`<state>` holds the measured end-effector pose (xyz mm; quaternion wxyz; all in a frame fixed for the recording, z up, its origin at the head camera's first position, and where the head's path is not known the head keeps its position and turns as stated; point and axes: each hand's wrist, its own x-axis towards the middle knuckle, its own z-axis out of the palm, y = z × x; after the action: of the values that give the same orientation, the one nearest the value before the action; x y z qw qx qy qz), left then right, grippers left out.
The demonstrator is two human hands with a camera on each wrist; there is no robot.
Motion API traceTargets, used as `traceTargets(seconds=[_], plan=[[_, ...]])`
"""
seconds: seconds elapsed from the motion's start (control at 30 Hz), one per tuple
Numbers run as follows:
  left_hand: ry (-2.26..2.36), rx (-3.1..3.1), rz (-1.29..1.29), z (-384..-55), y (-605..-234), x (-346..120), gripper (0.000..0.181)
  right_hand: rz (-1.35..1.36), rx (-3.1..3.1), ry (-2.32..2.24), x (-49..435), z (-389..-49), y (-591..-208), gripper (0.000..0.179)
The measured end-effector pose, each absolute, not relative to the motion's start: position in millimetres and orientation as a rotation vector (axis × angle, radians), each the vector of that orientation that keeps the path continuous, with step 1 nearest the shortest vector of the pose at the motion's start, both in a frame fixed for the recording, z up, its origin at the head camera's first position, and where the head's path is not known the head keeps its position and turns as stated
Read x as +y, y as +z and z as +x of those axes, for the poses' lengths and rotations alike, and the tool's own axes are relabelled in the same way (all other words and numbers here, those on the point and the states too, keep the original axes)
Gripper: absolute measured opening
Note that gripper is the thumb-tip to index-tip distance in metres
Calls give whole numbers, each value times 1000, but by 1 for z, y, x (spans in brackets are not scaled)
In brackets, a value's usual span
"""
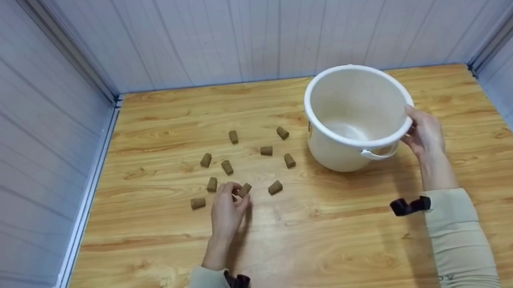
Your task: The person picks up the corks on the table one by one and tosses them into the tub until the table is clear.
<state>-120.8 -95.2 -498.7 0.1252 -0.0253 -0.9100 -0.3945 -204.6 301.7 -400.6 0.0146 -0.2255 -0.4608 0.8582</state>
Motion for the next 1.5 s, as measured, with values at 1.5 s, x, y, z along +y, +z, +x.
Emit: traceTargets(seconds=[1.5], plan=[[-1154, -2503, -452, -161, -412, -12, 19, -610, -1375, 2802, 305, -206, -403, 11]])
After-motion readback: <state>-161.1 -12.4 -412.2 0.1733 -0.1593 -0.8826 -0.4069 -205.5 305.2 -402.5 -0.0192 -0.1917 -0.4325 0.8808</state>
